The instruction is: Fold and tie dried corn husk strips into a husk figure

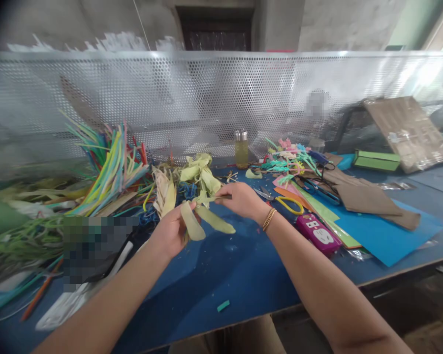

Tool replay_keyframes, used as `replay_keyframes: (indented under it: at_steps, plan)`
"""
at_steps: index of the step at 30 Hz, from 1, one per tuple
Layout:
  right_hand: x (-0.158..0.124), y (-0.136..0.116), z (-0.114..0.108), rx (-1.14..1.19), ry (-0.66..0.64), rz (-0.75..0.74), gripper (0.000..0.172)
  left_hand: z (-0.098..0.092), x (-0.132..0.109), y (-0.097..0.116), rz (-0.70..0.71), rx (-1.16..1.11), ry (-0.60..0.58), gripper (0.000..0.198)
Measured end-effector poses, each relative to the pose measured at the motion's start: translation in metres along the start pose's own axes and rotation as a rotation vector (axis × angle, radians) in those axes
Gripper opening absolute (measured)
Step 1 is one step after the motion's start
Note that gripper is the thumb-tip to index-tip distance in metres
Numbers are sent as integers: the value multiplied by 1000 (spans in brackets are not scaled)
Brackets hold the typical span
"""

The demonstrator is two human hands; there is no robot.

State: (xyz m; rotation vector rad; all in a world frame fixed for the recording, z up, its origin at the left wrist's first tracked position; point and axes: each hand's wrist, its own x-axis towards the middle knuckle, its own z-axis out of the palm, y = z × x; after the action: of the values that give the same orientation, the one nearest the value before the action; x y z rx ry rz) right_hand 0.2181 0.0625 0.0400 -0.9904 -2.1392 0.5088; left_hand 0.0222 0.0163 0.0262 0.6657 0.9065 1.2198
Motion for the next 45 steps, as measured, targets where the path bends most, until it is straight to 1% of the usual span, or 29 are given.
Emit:
replay_keyframes:
  at_steps: [1, 3, 5, 7, 9, 11, 12, 14, 16, 17, 18, 19, 20, 21, 23, 24, 26, 27, 28, 30, 32, 34, 36, 38, 39, 40, 42, 45]
  plan:
    - [1, 1, 0, -117, 90, -65, 15, 0, 0, 0, -27, -8, 5, 23]
    - [1, 3, 0, -308, 248, -195, 20, 0, 1, -1, -79, -23, 16, 21]
    - [-1, 3, 0, -436, 376, -273, 26, -1, 2, -2, -127, -34, 19, 21]
    - [-3, 4, 0, -515, 448, -294, 28, -1, 2, -2, -160, -40, 0, 21]
    - [-5, 6, 1, -562, 475, -285, 29, -1, 1, -2, -136, -50, -28, 21]
    - [-4, 10, 4, -572, 461, -277, 30, 0, 0, -2, -39, -53, -34, 24]
    - [-3, 12, 7, -563, 430, -275, 30, 0, 0, -2, 29, -46, -20, 26]
    - [1, 17, 12, -535, 306, -251, 29, -1, 2, -2, 161, -3, 31, 29]
    - [3, 22, 17, -502, 157, -171, 31, -3, 4, -2, 261, 59, 83, 31]
    - [4, 24, 18, -471, 108, -115, 34, -4, 5, -3, 296, 93, 99, 30]
    - [5, 25, 19, -425, 89, -58, 39, -5, 6, -4, 319, 128, 111, 29]
    - [5, 25, 19, -353, 104, 2, 43, -6, 7, -5, 331, 166, 121, 26]
    - [6, 24, 19, -257, 146, 61, 45, -5, 7, -6, 337, 205, 129, 24]
    - [6, 22, 18, -142, 199, 121, 43, -5, 7, -8, 336, 243, 137, 21]
    - [9, 14, 19, 106, 276, 249, 30, -3, 6, -12, 335, 305, 139, 17]
    - [11, 9, 21, 215, 260, 302, 25, -2, 6, -14, 343, 328, 130, 15]
    - [17, 1, 26, 362, 148, 369, 23, -2, 6, -17, 370, 368, 111, 12]
    - [20, -1, 29, 373, 95, 399, 23, -2, 6, -18, 385, 389, 107, 11]
    - [24, -2, 33, 354, 74, 437, 26, -2, 6, -19, 394, 408, 109, 10]
    - [33, -2, 38, 294, 64, 505, 38, -3, 7, -20, 391, 429, 126, 10]
    - [43, 1, 41, 281, 93, 540, 44, -3, 8, -20, 360, 411, 140, 12]
    - [54, 4, 40, 337, 156, 544, 38, -4, 8, -21, 316, 351, 140, 15]
    - [64, 5, 39, 487, 221, 568, 22, -4, 9, -23, 256, 261, 128, 18]
    - [74, 7, 38, 671, 232, 613, 8, -3, 10, -25, 191, 166, 111, 22]
    - [79, 7, 37, 742, 223, 635, 4, -3, 10, -25, 163, 126, 103, 24]
    - [84, 8, 36, 787, 209, 651, 3, -2, 10, -26, 139, 91, 96, 26]
    - [94, 12, 36, 818, 178, 668, 6, -2, 10, -26, 105, 40, 82, 27]
    - [109, 19, 39, 832, 119, 695, 11, -2, 12, -23, 93, -27, 44, 29]
